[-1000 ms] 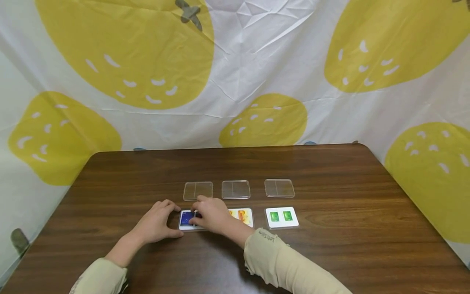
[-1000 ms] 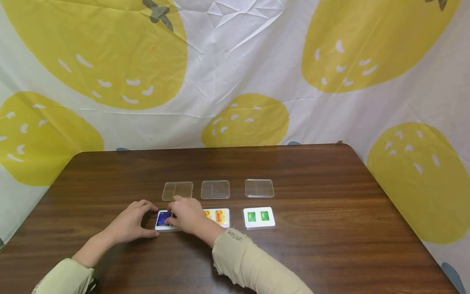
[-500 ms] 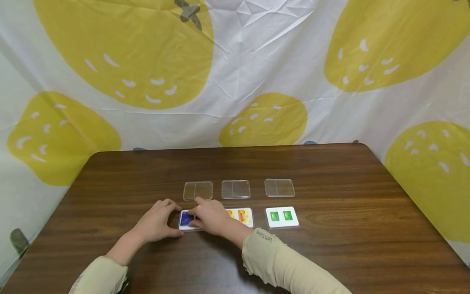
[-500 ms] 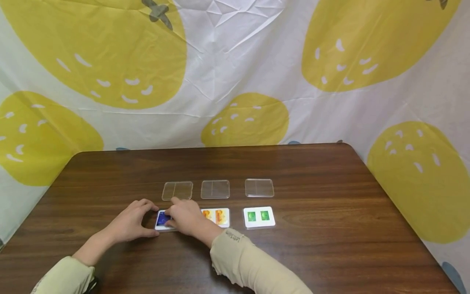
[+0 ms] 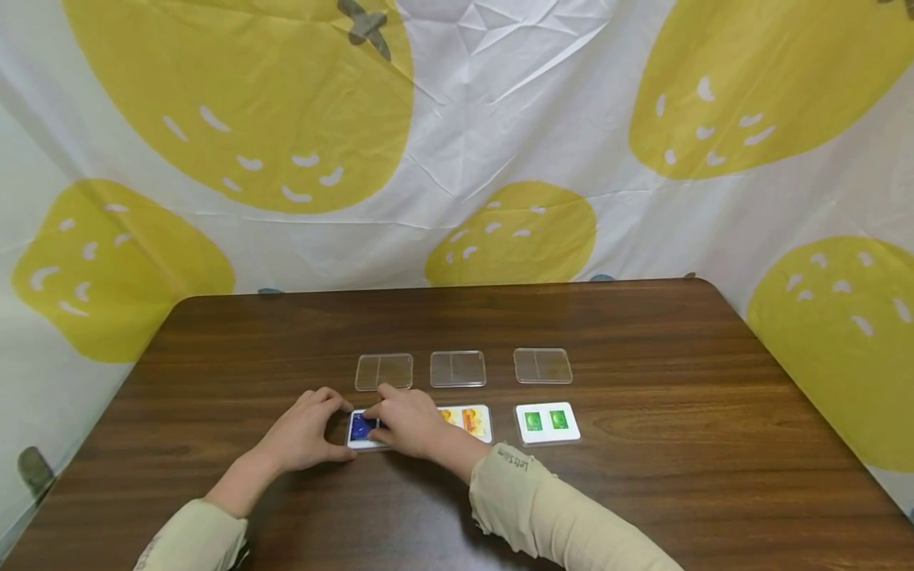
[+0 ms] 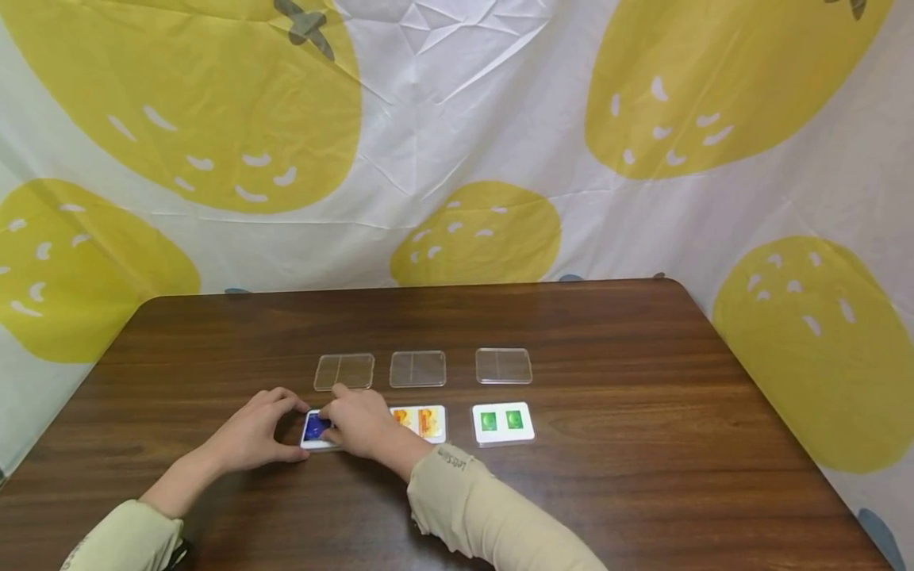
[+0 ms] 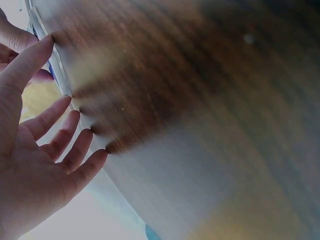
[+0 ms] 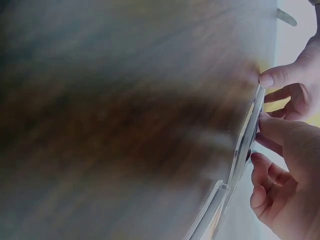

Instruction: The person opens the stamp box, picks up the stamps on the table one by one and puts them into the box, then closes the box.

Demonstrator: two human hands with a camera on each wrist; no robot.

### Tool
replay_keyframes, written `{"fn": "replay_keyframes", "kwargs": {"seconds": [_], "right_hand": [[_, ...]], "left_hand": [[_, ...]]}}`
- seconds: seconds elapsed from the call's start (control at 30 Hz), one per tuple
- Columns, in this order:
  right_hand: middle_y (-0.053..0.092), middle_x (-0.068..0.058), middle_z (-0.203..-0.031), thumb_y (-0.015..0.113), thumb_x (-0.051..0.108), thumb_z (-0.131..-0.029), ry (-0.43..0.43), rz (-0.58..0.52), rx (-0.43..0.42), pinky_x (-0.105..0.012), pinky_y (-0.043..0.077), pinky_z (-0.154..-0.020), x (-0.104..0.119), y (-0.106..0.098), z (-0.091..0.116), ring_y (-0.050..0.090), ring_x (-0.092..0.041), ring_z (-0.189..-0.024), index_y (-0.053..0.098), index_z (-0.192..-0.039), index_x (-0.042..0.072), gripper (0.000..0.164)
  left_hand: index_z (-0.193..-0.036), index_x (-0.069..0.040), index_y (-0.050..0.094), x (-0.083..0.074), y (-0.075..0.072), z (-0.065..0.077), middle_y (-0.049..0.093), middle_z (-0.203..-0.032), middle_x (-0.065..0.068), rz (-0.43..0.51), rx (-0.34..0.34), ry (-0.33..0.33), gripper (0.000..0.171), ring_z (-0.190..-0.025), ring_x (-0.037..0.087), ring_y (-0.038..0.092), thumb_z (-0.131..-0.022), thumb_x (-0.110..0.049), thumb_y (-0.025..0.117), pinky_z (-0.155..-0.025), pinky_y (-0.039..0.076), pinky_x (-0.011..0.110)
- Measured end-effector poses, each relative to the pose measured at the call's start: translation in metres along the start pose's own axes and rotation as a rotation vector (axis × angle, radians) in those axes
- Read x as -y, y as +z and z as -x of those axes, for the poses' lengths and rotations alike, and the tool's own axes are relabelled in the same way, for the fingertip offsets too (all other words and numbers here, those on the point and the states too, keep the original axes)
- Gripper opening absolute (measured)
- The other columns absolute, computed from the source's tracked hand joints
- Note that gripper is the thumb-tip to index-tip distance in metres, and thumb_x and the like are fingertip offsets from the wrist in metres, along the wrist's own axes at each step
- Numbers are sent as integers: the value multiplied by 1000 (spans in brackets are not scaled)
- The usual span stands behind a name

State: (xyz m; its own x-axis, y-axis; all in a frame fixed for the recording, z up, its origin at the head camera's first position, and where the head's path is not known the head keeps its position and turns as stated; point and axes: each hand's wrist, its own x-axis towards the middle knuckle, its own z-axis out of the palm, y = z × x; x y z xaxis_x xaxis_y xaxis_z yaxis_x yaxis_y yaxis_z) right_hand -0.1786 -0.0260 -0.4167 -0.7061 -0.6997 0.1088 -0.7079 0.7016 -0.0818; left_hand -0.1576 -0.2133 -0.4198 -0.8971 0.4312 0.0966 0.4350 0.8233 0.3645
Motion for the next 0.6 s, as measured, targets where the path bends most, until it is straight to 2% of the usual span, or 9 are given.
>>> {"fn": "replay_keyframes", "kwargs": {"seconds": [0.17, 0.33, 0.6], "right_hand": [[52, 5, -87, 66, 36, -80, -4, -5, -1, -21, 36, -49, 1, 0, -1, 52, -7, -63, 67, -109, 26, 31], [51, 5, -85, 63, 34, -83, -53, -3, -49, -20, 35, -49, -2, -2, 1, 49, -6, -63, 67, -109, 24, 28], [52, 5, -88, 61, 35, -85, -100, -115, -111, -18, 34, -51, -18, -28, 19, 45, -5, -63, 64, -113, 18, 33]], "left_hand": [[-101, -5, 62, 0, 0, 0, 55, -101, 5, 4, 7, -6, 53, -98, 29, 49, -60, -32, 81, -84, 42, 45], [-101, -4, 62, 1, 0, 0, 56, -100, 6, -13, 6, 2, 53, -97, 28, 50, -60, -33, 81, -83, 43, 44], [-101, -3, 61, 0, 0, -1, 56, -100, 7, -22, 4, -2, 56, -95, 27, 51, -59, -33, 81, -83, 43, 42]]}}
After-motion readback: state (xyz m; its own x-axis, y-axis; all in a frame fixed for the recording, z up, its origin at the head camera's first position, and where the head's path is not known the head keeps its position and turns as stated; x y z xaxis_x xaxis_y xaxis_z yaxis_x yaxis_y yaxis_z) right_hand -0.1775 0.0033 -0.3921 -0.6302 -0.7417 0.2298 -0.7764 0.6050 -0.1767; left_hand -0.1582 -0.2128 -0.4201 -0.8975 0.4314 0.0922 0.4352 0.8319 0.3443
